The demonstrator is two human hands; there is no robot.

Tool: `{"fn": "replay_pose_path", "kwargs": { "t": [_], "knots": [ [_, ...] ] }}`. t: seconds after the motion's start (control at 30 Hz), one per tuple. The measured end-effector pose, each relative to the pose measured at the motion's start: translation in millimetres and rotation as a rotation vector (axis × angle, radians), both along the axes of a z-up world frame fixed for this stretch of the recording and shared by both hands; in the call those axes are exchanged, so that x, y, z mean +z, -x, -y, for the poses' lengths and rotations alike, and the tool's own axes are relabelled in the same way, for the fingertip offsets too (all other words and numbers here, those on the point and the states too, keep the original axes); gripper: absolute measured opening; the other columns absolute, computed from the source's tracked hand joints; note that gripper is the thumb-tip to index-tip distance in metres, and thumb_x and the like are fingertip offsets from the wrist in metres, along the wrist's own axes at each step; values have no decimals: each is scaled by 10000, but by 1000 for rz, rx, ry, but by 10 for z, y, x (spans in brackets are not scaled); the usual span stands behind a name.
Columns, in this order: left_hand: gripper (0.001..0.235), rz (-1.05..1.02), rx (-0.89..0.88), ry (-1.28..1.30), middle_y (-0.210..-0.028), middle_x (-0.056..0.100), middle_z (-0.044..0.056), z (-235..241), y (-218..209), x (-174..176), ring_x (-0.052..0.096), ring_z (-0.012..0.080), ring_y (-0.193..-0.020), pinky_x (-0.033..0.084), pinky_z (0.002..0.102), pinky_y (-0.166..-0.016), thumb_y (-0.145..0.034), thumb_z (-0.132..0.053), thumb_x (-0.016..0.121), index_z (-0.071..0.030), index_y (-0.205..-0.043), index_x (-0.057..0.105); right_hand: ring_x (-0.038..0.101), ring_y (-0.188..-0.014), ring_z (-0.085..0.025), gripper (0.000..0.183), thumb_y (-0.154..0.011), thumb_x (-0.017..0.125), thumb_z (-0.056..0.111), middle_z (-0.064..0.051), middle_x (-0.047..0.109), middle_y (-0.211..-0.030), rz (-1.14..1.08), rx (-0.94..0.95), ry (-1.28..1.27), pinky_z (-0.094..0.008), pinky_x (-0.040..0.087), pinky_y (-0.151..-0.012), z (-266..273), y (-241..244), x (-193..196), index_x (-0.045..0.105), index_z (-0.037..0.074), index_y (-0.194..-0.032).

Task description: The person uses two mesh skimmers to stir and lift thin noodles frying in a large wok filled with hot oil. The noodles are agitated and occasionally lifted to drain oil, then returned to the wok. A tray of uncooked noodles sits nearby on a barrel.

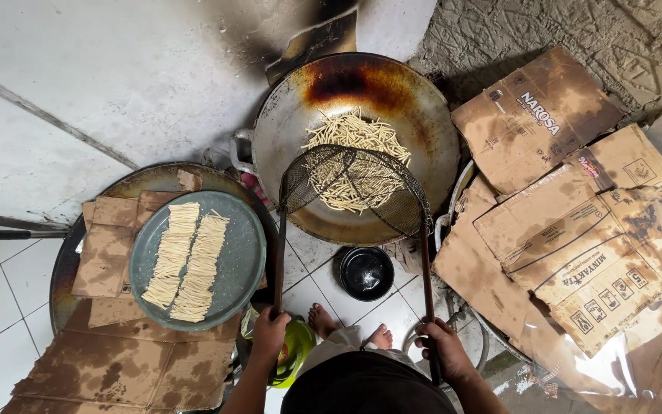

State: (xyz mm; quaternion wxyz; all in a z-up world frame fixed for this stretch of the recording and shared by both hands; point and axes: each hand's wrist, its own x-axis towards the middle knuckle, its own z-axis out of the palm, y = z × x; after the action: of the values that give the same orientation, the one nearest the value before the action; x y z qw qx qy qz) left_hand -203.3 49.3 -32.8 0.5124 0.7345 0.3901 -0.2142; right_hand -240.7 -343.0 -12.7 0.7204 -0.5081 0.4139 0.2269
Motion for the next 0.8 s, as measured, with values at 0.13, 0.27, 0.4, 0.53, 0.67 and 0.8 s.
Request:
{"fn": "replay_pose_path", "kwargs": {
  "t": [0.13,0.27,0.4,0.53,0.67,0.8],
  "knots": [
    [227,33,16,29,-867,674,114,-41,5,-37,562,259,-767,424,426,-739,-800,-190,650,-24,-953,669,441,-552,-184,171,-863,652,85,-94,551,-760,35,-42,-53,-302,323,-448,22,-22,-58,613,1,-1006],
    [230,16,32,28,-909,685,122,-8,-15,91,565,268,-798,418,430,-773,-813,-187,652,-21,-972,666,396,-482,-141,320,-874,781,332,-18,505,-637,-29,-54,-51,-288,300,-435,60,-62,23,533,149,-785],
    [190,32,32,24,-849,647,110,2,20,98,535,261,-766,394,427,-755,-818,-195,645,-31,-914,634,379,-496,-115,313,-887,760,413,5,500,-656,-27,-88,-67,-257,290,-425,33,-83,142,568,166,-905],
    [180,46,48,52,-825,594,98,-54,138,50,486,229,-720,388,406,-710,-850,-170,630,-36,-969,646,344,-477,-103,323,-903,716,400,13,438,-647,-25,-115,-102,-246,260,-401,35,-108,100,568,132,-1008],
    [199,25,26,37,-809,592,103,-37,107,85,479,218,-691,383,407,-699,-852,-196,639,-30,-963,637,330,-481,-103,366,-897,704,385,7,420,-666,-44,-145,-122,-246,241,-403,66,-110,59,560,102,-1079],
    [244,6,-2,26,-853,644,114,26,14,132,529,240,-725,393,418,-711,-857,-217,646,-24,-1006,657,330,-472,-102,335,-913,689,388,9,412,-657,-19,-142,-155,-248,234,-396,125,-105,-52,551,118,-1054]
  ]
}}
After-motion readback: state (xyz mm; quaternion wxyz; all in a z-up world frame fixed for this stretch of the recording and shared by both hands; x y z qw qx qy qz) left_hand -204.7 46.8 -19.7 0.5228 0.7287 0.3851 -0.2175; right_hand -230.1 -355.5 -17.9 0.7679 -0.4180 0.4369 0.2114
